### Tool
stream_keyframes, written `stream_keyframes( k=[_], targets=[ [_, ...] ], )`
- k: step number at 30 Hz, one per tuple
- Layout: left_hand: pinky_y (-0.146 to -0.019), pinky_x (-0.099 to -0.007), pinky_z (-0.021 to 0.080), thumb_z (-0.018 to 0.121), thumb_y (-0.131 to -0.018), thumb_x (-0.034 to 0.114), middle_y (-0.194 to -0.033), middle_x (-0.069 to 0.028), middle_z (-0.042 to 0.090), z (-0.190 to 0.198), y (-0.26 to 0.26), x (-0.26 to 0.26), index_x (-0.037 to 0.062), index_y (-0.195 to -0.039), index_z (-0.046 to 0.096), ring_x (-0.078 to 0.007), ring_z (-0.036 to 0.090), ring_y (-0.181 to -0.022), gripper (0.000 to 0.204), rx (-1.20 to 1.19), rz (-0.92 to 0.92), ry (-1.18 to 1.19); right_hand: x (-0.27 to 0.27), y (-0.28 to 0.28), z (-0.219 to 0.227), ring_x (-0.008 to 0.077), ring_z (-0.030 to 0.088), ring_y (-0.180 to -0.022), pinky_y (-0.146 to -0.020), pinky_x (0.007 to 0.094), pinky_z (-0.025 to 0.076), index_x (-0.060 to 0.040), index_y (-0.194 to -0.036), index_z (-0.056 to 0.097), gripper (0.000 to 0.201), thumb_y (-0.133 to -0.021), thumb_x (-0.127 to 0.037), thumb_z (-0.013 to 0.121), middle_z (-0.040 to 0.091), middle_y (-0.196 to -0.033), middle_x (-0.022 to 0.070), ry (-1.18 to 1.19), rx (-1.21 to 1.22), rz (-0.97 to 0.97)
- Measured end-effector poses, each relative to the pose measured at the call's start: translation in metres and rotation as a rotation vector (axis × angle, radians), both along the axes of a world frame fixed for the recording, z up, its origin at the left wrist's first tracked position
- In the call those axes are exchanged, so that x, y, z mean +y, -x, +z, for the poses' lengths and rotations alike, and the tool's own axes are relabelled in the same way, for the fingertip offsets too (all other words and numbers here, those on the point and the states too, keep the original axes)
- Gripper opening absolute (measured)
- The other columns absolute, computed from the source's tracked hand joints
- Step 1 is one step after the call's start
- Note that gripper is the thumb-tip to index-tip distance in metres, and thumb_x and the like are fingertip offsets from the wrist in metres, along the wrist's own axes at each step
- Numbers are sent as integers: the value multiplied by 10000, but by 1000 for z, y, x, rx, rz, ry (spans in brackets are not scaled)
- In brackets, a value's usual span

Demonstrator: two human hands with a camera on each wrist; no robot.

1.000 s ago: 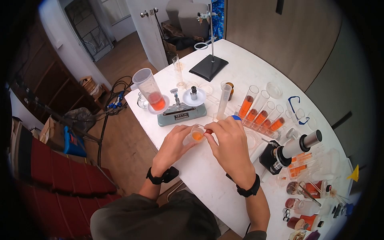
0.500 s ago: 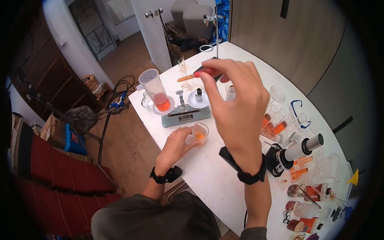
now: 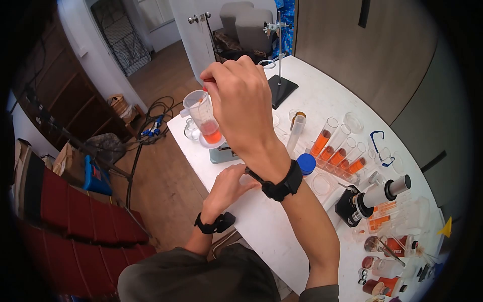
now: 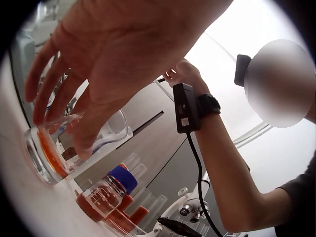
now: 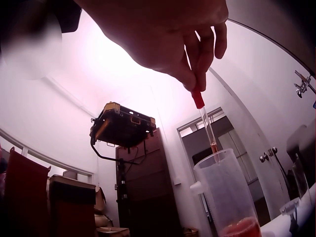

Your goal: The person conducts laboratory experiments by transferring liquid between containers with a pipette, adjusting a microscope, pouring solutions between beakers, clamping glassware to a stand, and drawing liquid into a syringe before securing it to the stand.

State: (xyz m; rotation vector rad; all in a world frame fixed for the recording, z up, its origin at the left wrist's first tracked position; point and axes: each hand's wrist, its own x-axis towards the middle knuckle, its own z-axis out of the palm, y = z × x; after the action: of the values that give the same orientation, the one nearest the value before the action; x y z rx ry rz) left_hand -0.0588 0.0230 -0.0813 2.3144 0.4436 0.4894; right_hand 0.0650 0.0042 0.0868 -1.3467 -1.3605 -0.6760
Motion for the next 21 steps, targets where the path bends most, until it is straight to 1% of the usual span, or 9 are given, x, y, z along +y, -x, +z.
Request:
stream_keyframes(
  k=[8, 13, 14, 16, 20, 21],
  targets=[
    [-817, -472, 495, 794, -827, 200, -971, -173, 685, 2, 1, 0, 57, -1237, 659, -397, 628, -941, 455, -2, 10, -7, 0, -3, 3, 253, 576, -820, -773, 382, 447, -70, -887, 716, 71, -824, -39, 721, 640, -776, 40, -45, -94, -20],
    [-819, -472, 496, 796, -824, 202, -968, -172, 684, 4, 1, -1, 63, -1243, 658, -396, 628, -946, 462, -9, 5, 7, -1, -5, 1, 238, 569, -813, -751, 370, 436, -87, -884, 729, 104, -801, -26, 741, 640, -765, 28, -132, -107, -27],
    [-820, -471, 496, 796, -824, 202, -968, -172, 684, 4, 1, -1, 65, -1246, 657, -396, 628, -947, 465, -3, 6, 8, -3, -4, 2, 238, 569, -813, -751, 370, 436, -87, -884, 729, 104, -801, -26, 741, 640, -765, 28, -132, -107, -27],
    [-823, -470, 498, 798, -821, 207, -975, -171, 687, 5, 1, -2, 63, -1246, 658, -395, 630, -951, 470, 4, 1, 1, -12, -2, 6, 221, 613, -835, -718, 328, 503, -67, -916, 766, 147, -799, 21, 765, 705, -841, 46, -104, -104, -94],
    [-830, -463, 504, 807, -813, 227, -1006, -173, 697, 2, 0, -1, 50, -1237, 662, -385, 639, -961, 482, 34, 8, 12, -35, -5, 14, 197, 613, -818, -689, 305, 502, -64, -924, 771, 146, -808, 25, 762, 725, -864, 47, -90, -102, -144],
    [-830, -463, 504, 807, -813, 227, -1006, -173, 697, 2, 0, -1, 50, -1237, 662, -385, 639, -961, 482, 34, 7, 12, -41, -6, 14, 216, 598, -814, -720, 334, 471, -74, -903, 753, 132, -803, 12, 750, 700, -831, 36, -100, -55, -135]
  ],
)
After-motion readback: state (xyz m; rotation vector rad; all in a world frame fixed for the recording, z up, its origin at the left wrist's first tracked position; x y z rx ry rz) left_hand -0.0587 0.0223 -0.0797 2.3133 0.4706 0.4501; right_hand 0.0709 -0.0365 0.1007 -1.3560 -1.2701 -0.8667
